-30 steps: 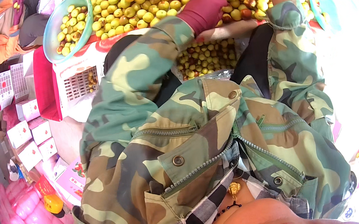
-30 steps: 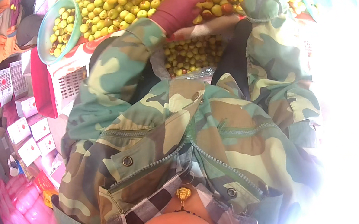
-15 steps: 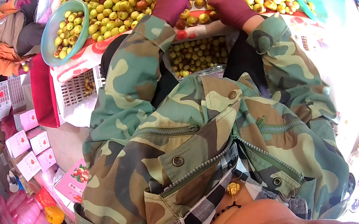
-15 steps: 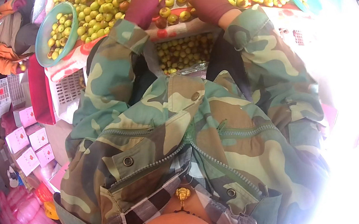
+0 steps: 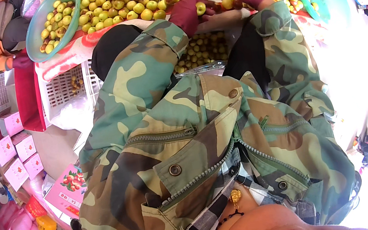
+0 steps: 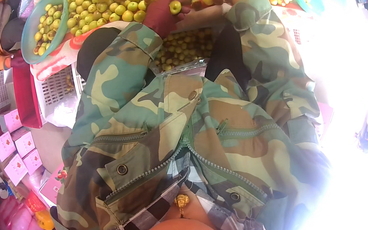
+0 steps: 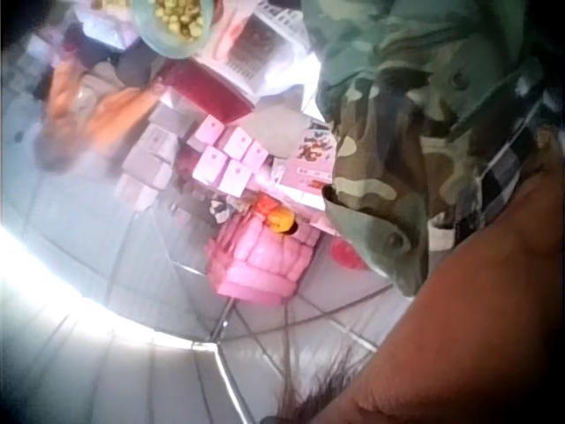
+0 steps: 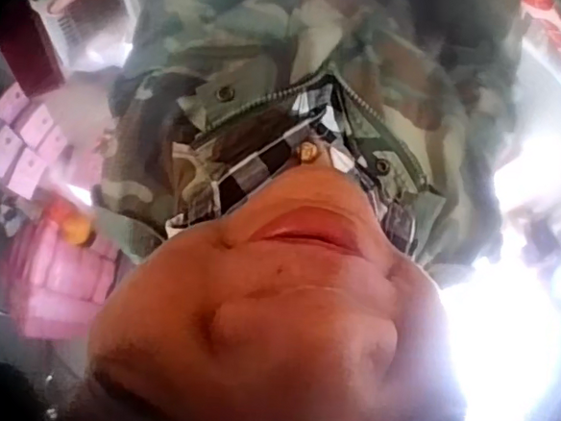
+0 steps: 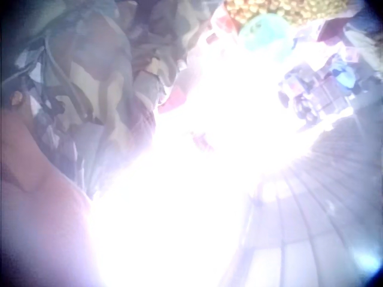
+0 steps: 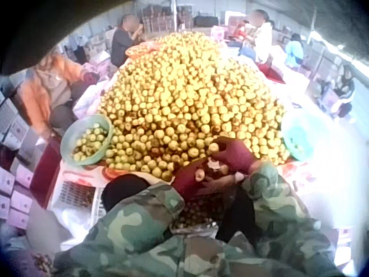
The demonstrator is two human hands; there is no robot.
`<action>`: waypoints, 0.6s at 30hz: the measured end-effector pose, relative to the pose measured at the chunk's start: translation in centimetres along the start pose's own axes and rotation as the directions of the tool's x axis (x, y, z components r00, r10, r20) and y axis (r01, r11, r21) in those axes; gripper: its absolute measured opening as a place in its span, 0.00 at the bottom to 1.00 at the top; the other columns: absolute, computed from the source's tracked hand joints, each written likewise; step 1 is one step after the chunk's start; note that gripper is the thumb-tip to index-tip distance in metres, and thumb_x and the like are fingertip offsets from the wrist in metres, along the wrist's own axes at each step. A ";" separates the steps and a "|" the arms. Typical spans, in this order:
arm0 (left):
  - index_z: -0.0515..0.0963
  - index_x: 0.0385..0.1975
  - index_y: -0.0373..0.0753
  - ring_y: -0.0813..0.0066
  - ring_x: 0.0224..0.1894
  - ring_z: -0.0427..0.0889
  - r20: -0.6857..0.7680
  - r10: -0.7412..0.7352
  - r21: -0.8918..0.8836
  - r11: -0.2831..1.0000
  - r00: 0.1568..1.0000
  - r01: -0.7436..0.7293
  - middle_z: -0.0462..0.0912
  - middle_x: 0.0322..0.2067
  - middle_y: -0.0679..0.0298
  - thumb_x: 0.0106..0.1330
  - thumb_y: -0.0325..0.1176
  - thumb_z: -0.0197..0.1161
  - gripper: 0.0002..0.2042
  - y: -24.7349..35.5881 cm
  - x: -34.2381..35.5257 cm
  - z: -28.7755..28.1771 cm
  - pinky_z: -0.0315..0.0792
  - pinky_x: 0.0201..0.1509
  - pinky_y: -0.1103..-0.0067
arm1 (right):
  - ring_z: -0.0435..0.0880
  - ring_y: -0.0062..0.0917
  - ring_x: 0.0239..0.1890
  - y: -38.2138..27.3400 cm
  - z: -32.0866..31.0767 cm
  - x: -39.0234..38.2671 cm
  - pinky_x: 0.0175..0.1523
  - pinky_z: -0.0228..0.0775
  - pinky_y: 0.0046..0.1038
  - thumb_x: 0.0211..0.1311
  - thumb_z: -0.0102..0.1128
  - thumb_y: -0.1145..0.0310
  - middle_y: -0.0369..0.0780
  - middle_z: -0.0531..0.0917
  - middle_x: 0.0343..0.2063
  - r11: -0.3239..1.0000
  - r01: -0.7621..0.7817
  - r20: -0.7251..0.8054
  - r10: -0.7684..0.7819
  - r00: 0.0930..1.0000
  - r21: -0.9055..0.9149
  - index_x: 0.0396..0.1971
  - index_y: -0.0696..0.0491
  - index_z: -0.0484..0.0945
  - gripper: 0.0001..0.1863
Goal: The person sits at a large pile of yellow-green plums and sorts them by hand, picking individual fruits and placing them into a green bowl. The person repeatedly scoops and transfers plums from the main pile into the bowl.
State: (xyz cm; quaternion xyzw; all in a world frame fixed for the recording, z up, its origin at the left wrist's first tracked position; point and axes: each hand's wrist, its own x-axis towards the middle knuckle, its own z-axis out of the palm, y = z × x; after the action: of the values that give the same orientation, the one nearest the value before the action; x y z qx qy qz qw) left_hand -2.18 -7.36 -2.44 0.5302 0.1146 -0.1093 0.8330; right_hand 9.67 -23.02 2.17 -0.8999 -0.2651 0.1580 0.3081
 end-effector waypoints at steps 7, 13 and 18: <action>0.66 0.59 0.42 0.63 0.39 0.82 0.018 0.219 -0.041 0.975 0.976 -0.218 0.80 0.48 0.51 0.75 0.56 0.44 0.25 -0.7 0.7 -1.5 0.76 0.33 0.78 | 0.86 0.37 0.34 3.2 1.2 -0.7 0.41 0.78 0.34 0.58 0.64 0.63 0.46 0.84 0.32 0.818 0.307 0.093 -0.301 0.949 -0.487 0.38 0.51 0.85 0.11; 0.64 0.61 0.38 0.55 0.51 0.80 -0.009 0.196 -0.197 0.961 0.981 -0.194 0.77 0.53 0.51 0.75 0.56 0.41 0.27 0.1 0.3 -0.4 0.75 0.51 0.64 | 0.85 0.37 0.43 1.0 3.6 -0.8 0.47 0.79 0.37 0.53 0.66 0.66 0.43 0.84 0.38 0.627 0.277 0.273 -0.106 0.956 -0.728 0.41 0.48 0.84 0.13; 0.64 0.60 0.37 0.57 0.51 0.80 0.014 0.102 -0.454 0.887 0.995 -0.085 0.78 0.52 0.52 0.75 0.53 0.43 0.26 -0.9 2.8 -2.2 0.76 0.51 0.64 | 0.85 0.34 0.41 -0.7 1.1 0.2 0.47 0.77 0.33 0.57 0.65 0.62 0.43 0.85 0.37 0.965 0.148 -0.136 -0.180 0.974 -0.217 0.49 0.48 0.80 0.19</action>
State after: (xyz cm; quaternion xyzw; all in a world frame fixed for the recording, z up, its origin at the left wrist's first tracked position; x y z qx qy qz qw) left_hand 0.01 -5.94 -5.01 0.3244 0.0956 -0.0494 0.9398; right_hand 9.03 -21.88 1.75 -0.9114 -0.3291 0.0334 0.2449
